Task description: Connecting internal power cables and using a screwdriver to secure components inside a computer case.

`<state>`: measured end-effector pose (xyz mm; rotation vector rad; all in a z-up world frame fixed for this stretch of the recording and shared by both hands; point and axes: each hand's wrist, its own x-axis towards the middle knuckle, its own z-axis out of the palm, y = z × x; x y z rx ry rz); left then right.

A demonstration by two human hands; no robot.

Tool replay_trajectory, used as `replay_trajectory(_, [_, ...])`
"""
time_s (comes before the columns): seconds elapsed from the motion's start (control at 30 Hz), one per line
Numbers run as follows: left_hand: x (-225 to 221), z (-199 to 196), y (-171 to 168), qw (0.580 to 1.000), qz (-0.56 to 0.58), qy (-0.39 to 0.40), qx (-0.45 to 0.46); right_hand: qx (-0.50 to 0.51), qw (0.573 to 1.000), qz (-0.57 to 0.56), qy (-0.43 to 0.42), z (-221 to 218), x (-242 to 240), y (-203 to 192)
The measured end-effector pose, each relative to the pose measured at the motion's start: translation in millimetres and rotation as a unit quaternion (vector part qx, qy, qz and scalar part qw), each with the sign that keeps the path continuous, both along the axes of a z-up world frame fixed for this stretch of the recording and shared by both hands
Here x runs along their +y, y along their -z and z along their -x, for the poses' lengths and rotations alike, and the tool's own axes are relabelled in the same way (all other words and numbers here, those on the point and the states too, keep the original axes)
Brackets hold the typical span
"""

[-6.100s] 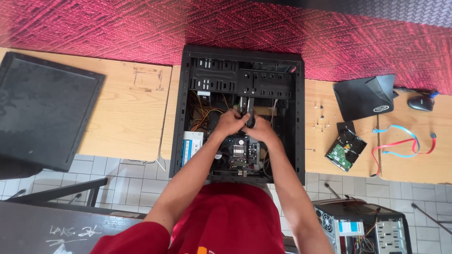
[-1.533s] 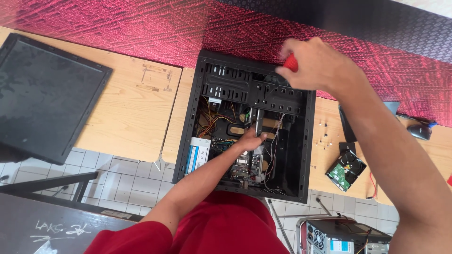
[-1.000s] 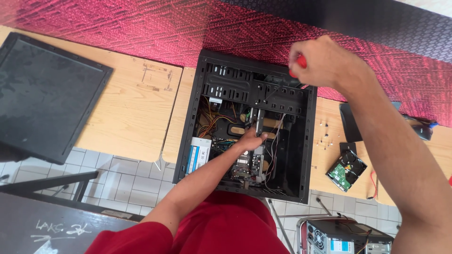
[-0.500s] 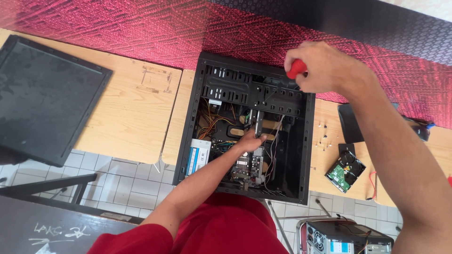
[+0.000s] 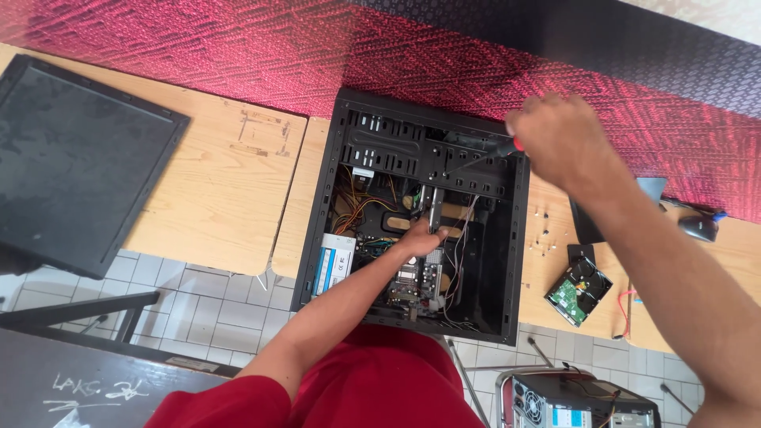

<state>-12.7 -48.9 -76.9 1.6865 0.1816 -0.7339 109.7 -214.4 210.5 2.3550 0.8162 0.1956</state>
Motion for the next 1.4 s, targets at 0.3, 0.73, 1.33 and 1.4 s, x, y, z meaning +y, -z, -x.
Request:
replay_trajectory(0.3, [19.7,-3.5,-85.4,0.992,-0.021,0.067,0.108,0.172,0.944,-0.052,0.277,58.7,-16.4,-26.0])
replay_trajectory(0.73, [7.0,-7.7,-45.0,0.995,-0.075,0.054,0.036,0.212,0.718,-0.515,0.418,185.0,-83.4,52.2])
replay_trajectory(1.33, [32.8,-6.6,-88.2,0.982,-0.126,0.127,0.057,0.095,0.415,-0.672,0.606,322.3,-60.6,130.5])
replay_trajectory(1.4, [37.1,-5.9,-90.8,0.972,-0.159,0.166,0.043,0.083,0.398,-0.686,0.603,329.1,-62.3,140.6])
